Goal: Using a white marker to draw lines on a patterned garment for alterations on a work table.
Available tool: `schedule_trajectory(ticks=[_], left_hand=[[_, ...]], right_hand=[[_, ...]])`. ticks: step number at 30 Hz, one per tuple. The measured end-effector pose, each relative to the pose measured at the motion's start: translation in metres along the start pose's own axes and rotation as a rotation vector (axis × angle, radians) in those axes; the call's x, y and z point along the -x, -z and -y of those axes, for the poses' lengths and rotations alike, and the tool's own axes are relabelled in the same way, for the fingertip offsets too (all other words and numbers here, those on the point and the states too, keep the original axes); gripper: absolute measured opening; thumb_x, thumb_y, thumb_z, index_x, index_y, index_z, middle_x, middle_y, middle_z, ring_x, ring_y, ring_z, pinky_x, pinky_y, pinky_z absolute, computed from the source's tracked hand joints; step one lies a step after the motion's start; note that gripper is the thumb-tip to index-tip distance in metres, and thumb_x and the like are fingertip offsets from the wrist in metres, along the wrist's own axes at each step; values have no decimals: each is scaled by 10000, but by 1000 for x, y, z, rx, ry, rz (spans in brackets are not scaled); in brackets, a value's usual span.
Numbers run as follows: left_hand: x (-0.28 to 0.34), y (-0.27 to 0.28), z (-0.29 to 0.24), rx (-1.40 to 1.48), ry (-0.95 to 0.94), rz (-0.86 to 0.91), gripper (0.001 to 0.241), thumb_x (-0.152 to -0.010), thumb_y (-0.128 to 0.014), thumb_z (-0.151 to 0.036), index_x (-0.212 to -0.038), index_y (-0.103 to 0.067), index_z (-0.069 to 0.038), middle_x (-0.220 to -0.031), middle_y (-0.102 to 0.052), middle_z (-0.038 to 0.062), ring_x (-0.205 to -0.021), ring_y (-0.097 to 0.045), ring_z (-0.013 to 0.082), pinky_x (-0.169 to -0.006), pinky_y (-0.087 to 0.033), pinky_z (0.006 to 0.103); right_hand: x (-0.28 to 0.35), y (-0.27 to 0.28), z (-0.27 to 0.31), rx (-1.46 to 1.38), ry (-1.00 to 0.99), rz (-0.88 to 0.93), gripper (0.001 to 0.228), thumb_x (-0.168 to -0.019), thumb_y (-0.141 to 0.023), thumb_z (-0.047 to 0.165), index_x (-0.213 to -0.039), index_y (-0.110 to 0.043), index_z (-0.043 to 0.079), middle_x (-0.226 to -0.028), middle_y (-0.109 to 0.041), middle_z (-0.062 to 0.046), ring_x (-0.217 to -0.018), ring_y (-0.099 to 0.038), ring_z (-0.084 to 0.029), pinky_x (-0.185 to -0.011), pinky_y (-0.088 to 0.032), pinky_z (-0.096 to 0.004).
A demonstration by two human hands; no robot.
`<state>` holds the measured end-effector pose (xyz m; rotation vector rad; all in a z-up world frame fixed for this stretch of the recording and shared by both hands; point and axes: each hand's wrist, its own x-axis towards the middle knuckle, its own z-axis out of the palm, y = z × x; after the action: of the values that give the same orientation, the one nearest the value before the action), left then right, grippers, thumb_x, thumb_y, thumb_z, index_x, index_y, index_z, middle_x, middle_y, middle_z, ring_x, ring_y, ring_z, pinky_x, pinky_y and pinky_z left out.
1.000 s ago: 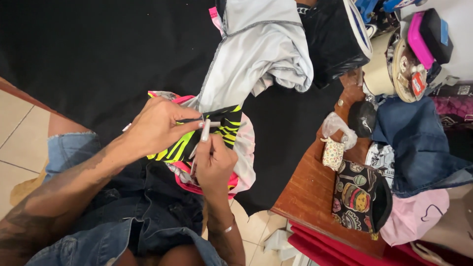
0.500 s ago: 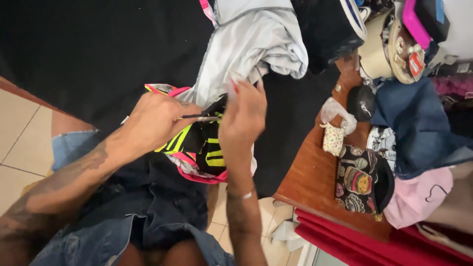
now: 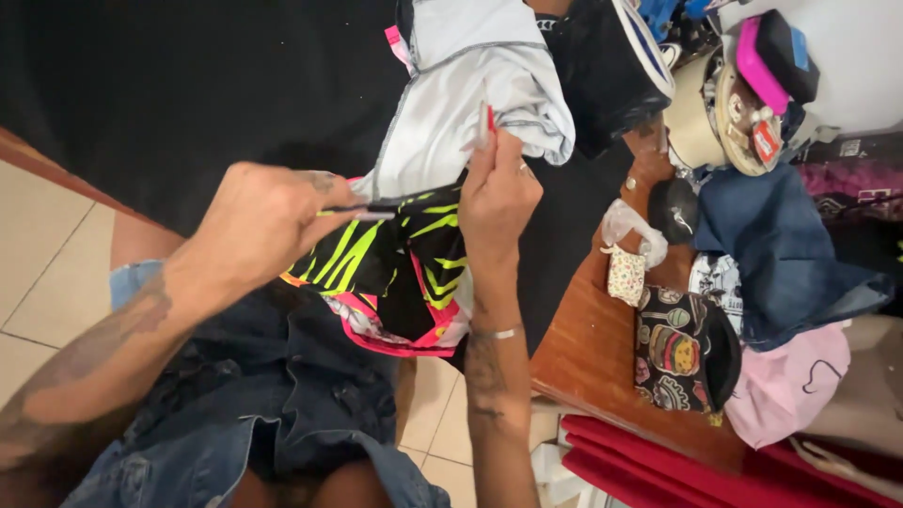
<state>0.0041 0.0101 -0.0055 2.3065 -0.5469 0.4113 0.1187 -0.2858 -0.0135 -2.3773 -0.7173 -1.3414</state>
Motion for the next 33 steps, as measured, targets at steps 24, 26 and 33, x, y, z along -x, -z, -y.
schedule_trajectory(ticks=[24, 26, 33], left_hand=[[-32, -43, -4, 644, 97, -9, 114, -1110, -864, -79, -1170, -959, -62, -1003, -929, 187, -1023, -905, 477, -886, -670, 548], [-30, -53, 6, 639, 165, -11, 106, -1117, -877, -98, -1154, -976, -106, -976, -932, 122, -1004, -917, 410, -868, -665, 498], [-16, -79, 25, 566, 415, 23, 71, -1090, -920, -264, -1074, -987, -245, -899, -942, 1, -919, -919, 281, -805, -636, 461]], right_hand=[[-24, 2, 11, -291, -557, 413, 327, -1296, -547, 352, -1113, -721, 145, -984, -896, -103, -898, -887, -374, -895, -680, -506], [-30, 22, 26, -79, -467, 440, 275, -1283, -555, 312, -1149, -721, 138, -862, -844, -151, -816, -861, -427, -801, -648, -559], [38, 79, 89, -317, -576, 360, 344, -1182, -645, 340, -878, -720, 198, -553, -730, 31, -509, -764, -270, -557, -616, -371]])
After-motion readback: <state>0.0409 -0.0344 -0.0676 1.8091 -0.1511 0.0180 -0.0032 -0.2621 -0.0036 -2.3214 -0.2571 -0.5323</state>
